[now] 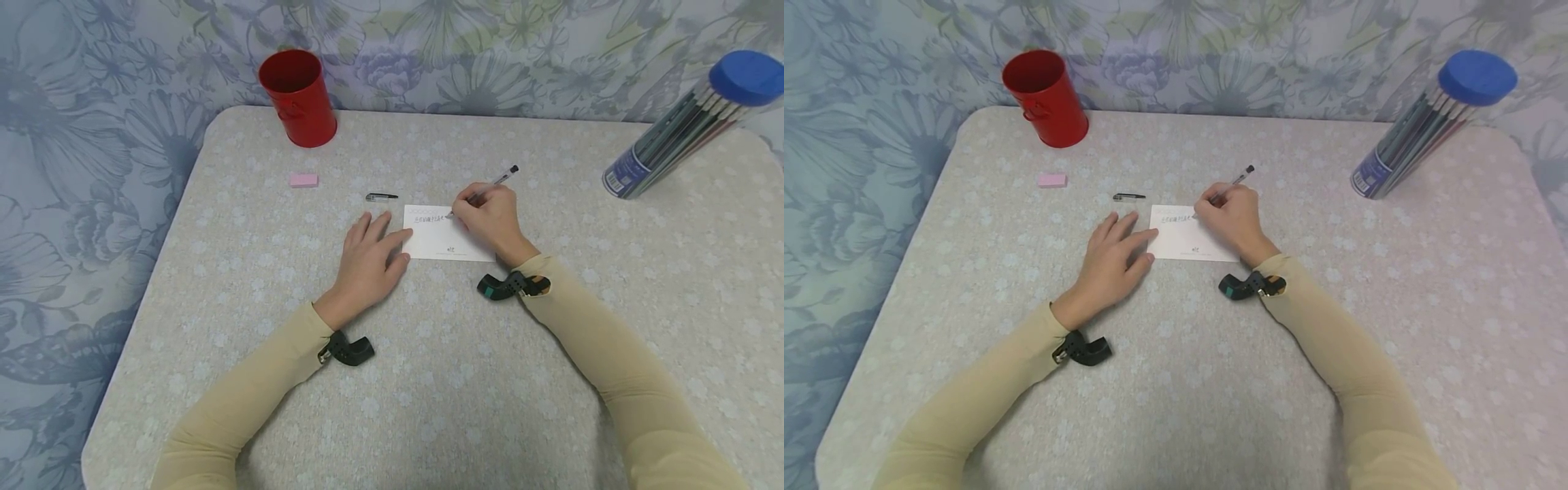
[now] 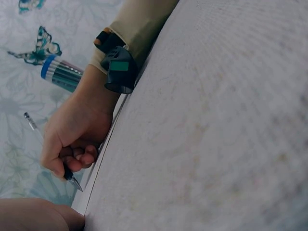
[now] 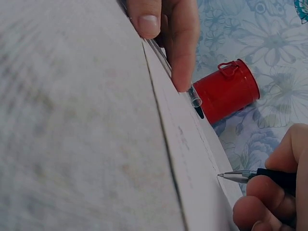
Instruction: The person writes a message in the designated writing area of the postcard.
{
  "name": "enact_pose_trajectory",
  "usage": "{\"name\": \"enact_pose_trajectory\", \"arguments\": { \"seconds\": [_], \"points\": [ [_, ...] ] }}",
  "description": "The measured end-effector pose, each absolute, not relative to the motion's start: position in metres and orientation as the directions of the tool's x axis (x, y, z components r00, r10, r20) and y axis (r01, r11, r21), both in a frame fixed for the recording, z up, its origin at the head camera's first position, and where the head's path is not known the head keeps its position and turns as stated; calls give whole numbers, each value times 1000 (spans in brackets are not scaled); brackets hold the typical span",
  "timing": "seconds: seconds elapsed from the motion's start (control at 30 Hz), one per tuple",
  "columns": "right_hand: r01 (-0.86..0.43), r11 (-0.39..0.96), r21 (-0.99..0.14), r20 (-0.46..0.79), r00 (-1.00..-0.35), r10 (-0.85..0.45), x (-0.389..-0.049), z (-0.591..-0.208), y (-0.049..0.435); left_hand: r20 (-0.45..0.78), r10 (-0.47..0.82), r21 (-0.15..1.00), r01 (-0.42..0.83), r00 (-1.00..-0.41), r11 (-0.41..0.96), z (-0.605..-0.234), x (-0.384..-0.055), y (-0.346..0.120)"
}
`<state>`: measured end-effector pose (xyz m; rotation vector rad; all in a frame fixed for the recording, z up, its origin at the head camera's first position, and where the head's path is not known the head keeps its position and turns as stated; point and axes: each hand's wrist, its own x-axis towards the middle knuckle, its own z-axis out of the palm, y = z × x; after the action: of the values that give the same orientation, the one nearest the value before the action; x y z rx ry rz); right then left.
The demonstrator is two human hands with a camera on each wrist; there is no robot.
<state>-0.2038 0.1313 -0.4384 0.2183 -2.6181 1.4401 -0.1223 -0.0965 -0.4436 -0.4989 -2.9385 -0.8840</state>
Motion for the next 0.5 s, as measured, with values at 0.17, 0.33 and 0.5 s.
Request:
{"name": "enact_pose_trajectory", "arguments": {
  "seconds": [0.17,0.33,0.5],
  "points": [
    [-193,519,-833,189,-980,-62,-204,-439,132,119,293,527,311,-949,791,-445,-123,-96],
    [-195,522,-831,192,-979,-60,-204,-440,132,128,296,528,318,-947,788,-446,-123,-96],
    [-212,527,-823,209,-976,-66,-205,-440,132,133,295,534,319,-946,783,-446,-123,-97]
  ]
}}
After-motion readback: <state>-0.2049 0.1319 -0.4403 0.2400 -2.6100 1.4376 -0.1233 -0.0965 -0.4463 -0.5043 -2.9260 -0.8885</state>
